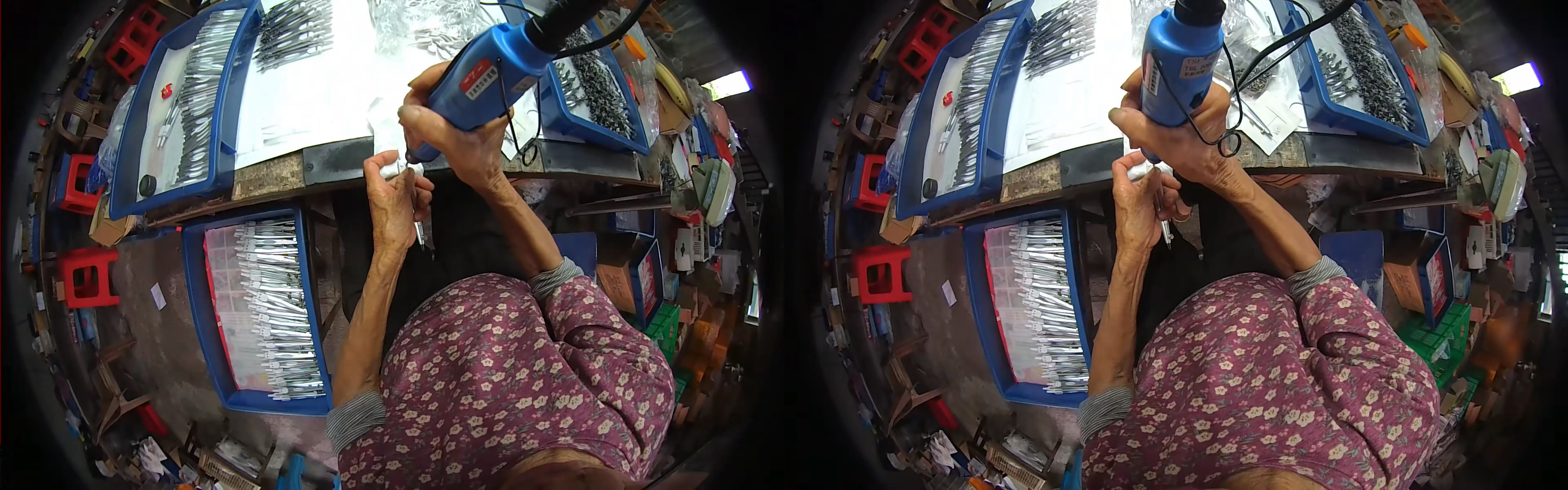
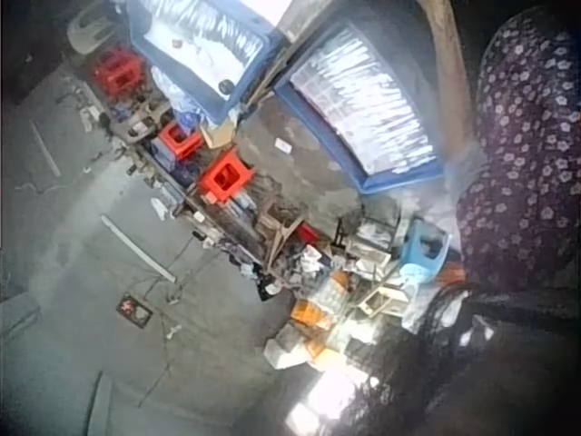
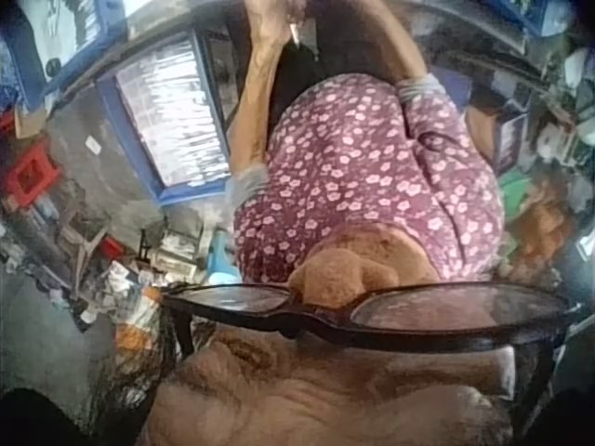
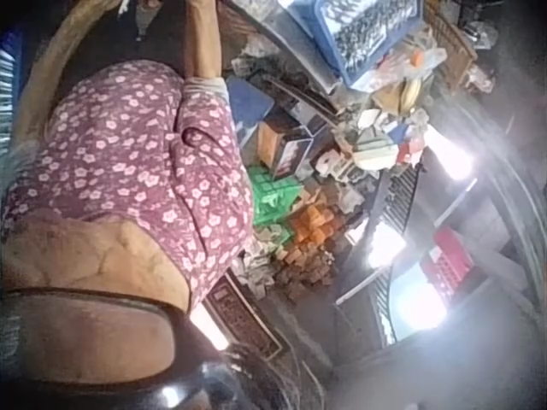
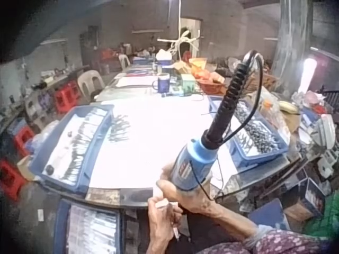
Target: Using a handheld electric screwdriver to process or assemble small metal components at a workstation.
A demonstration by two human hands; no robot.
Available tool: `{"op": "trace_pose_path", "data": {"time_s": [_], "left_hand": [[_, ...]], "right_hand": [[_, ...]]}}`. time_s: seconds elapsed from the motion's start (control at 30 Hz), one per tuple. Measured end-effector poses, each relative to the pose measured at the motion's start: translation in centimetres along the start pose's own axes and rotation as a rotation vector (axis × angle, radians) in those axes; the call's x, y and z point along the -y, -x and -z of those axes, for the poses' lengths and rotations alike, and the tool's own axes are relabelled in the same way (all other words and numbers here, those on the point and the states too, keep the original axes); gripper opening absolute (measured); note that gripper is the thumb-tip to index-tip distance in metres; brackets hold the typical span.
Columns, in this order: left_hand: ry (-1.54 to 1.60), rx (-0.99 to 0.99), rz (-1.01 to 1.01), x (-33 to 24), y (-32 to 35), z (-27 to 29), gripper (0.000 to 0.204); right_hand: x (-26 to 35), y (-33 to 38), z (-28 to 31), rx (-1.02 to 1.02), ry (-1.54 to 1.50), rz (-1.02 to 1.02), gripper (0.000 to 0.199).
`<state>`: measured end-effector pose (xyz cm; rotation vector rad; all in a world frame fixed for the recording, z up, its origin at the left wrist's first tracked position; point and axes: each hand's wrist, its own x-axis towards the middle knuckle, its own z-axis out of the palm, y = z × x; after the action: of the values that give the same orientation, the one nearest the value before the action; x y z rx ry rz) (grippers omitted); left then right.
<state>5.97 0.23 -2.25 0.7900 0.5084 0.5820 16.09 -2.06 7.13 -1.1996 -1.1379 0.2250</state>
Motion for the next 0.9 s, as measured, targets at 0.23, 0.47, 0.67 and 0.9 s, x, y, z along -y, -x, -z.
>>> {"op": "trace_pose_path", "data": {"time_s": [0.23,0.47,0.67,0.9], "left_hand": [[0.007,-0.008,0.004,0.1,0.1,0.1,0.033],[0.015,-0.008,-0.01,0.1,0.1,-0.1,0.032],[-0.006,-0.033,-0.034,0.1,0.1,-0.2,0.03],[0.005,-0.052,-0.031,0.1,0.2,-0.5,0.032]], "right_hand": [[-0.1,-0.2,-0.1,0.007,0.006,0.011,0.02],[-0.5,-0.2,-0.5,-0.013,0.094,0.025,0.013],[-0.4,0.0,-1.2,-0.033,0.021,-0.002,0.01],[-0.5,0.0,-1.0,0.025,0.247,0.071,0.018]]}}
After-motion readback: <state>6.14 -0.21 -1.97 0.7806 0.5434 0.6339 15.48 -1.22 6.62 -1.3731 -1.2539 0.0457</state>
